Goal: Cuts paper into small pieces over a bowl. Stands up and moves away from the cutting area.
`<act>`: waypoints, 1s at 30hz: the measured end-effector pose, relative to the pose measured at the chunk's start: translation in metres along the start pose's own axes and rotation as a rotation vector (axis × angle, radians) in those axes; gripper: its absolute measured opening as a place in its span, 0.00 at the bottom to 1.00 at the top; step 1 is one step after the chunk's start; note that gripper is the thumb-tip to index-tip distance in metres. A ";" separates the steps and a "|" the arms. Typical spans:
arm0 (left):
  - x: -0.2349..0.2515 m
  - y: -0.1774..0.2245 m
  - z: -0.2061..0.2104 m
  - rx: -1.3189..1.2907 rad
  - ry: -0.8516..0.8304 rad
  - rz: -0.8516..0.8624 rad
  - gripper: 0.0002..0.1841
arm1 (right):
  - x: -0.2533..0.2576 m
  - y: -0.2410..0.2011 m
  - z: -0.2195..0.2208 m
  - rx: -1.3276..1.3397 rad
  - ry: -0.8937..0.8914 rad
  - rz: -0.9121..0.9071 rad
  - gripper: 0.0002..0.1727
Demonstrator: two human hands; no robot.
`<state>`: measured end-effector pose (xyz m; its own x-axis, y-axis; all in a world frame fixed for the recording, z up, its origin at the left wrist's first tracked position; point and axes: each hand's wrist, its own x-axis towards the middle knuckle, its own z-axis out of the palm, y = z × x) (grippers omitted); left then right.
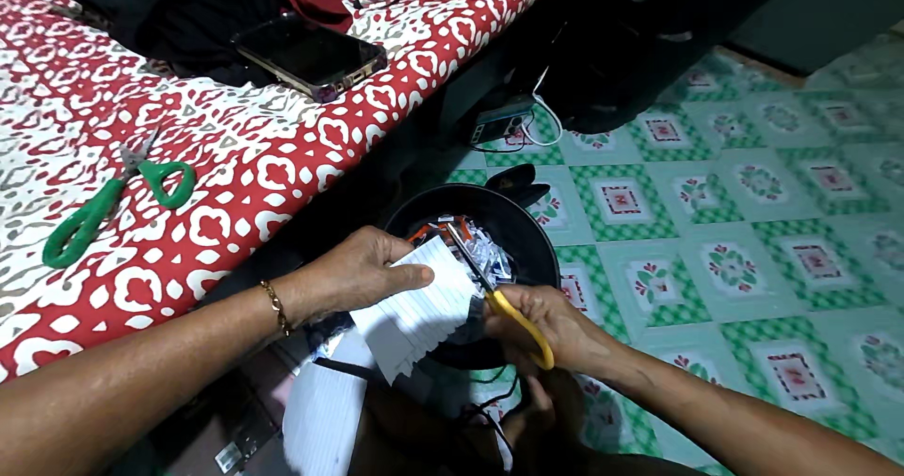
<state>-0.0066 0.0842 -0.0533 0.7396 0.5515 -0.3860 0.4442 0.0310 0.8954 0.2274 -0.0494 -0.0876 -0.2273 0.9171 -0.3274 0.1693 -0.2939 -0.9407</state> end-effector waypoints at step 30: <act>0.038 -0.050 0.153 -0.452 1.236 0.454 0.02 | -0.044 0.011 -0.026 -0.214 -0.124 0.163 0.19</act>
<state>0.0771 -0.0238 -0.1468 -0.2535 0.9492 0.1863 -0.0867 -0.2141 0.9730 0.2641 -0.0857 -0.0817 -0.2935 0.8186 -0.4937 0.4083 -0.3597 -0.8390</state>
